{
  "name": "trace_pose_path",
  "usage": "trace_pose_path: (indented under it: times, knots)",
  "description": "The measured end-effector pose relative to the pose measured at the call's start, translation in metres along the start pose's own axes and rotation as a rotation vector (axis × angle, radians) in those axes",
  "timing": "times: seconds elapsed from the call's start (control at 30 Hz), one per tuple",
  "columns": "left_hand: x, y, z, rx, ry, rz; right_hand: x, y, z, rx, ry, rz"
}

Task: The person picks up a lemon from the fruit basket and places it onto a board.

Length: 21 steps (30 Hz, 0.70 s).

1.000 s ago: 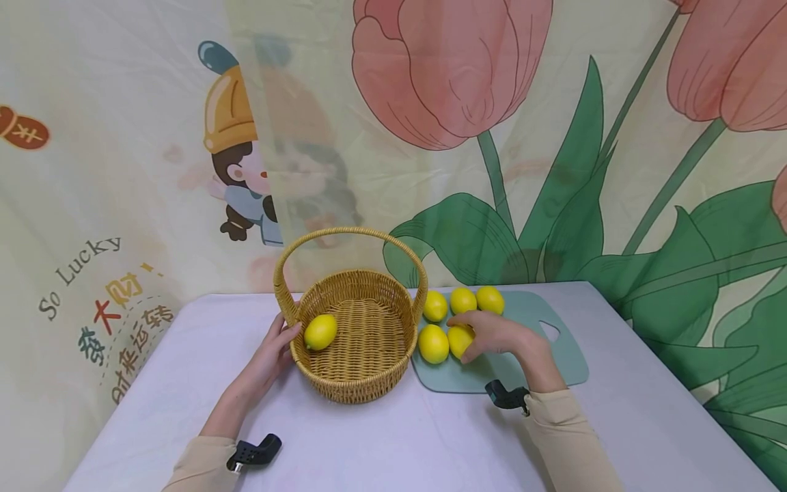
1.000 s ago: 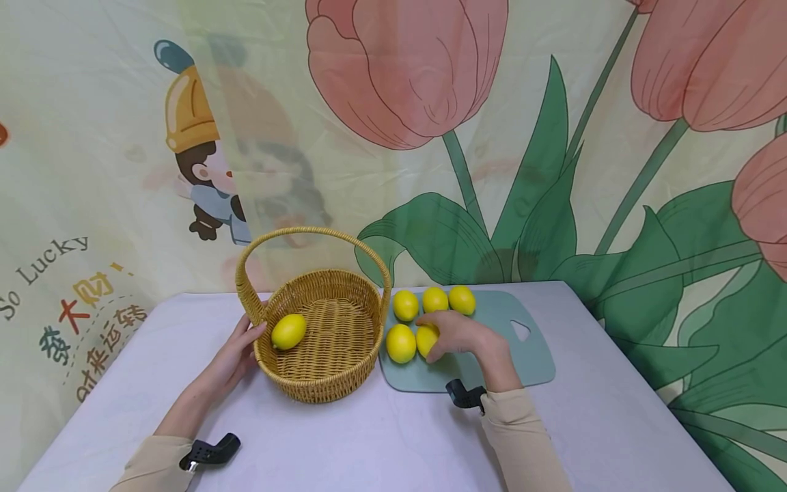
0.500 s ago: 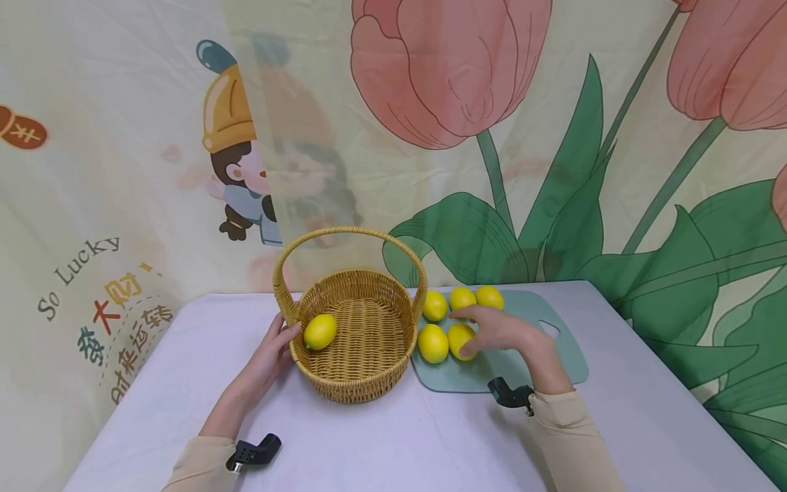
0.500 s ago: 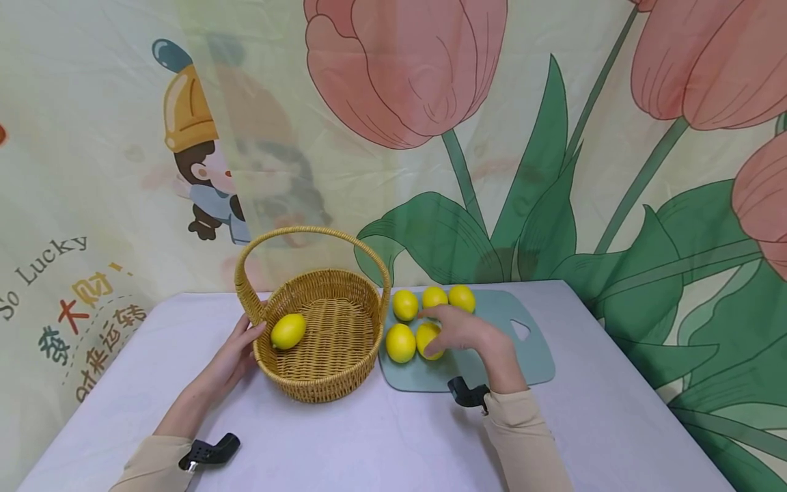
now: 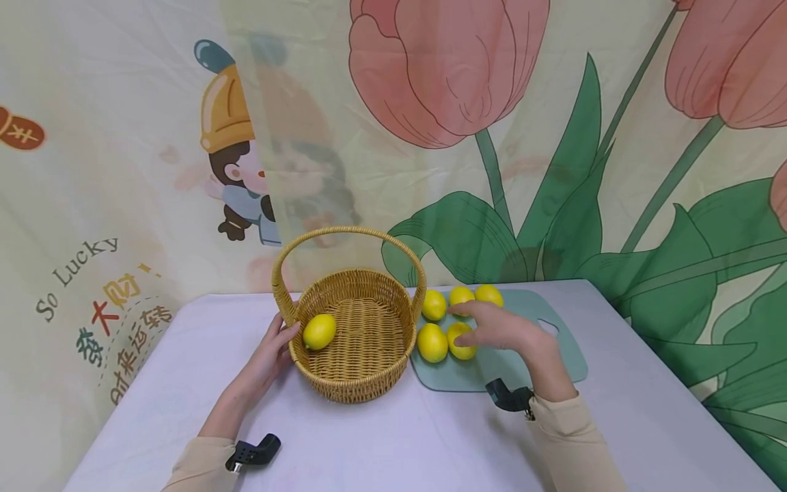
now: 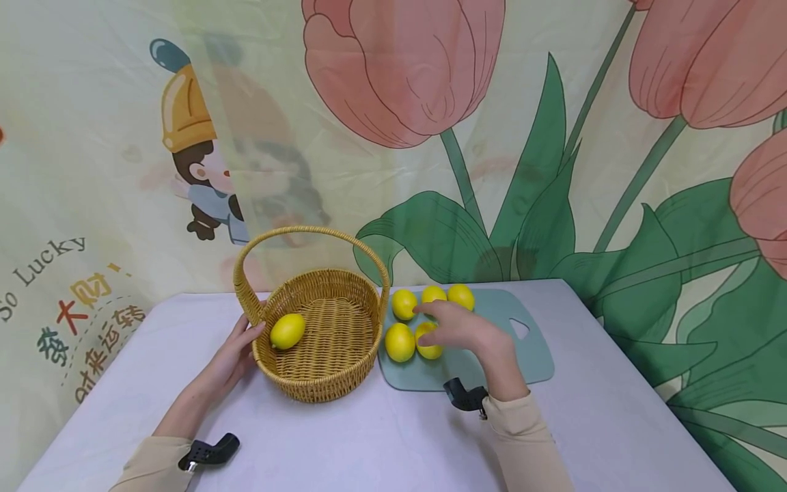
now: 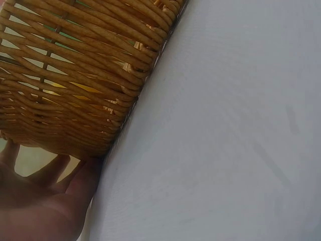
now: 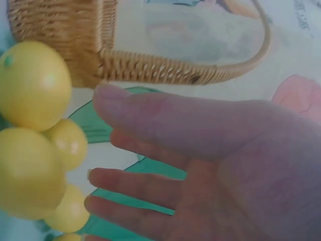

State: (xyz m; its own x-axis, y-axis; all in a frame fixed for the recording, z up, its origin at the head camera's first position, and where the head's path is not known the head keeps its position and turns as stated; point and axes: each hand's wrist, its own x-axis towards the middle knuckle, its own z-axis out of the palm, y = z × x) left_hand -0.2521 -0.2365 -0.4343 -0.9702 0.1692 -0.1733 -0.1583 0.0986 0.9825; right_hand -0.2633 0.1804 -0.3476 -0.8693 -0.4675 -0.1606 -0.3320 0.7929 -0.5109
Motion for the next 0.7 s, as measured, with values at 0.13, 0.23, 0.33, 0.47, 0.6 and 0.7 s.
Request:
trace_pose_path:
  times: [0.13,0.23,0.33,0.47,0.6,0.7]
  knots:
    - [0.0,0.0,0.0,0.002,-0.002,0.002,-0.005,-0.01,-0.001,-0.008,0.006,-0.029]
    - [0.0,0.0,0.0,-0.001,-0.002,0.003,-0.007,-0.016,-0.001,-0.019,0.007,-0.051]
    - [0.0,0.0,-0.001,-0.005,-0.005,0.005,-0.009,-0.021,0.0,-0.028,0.013,-0.067]
    - [0.0,0.0,0.0,-0.006,-0.008,0.002,-0.01,-0.028,0.001,-0.029,0.033,-0.096]
    - [0.0,0.0,0.0,-0.008,-0.006,-0.004,-0.008,-0.036,0.004,-0.019,0.058,-0.136]
    - [0.0,0.0,0.0,-0.009,-0.006,-0.004,-0.005,-0.041,0.007,-0.019,0.07,-0.164]
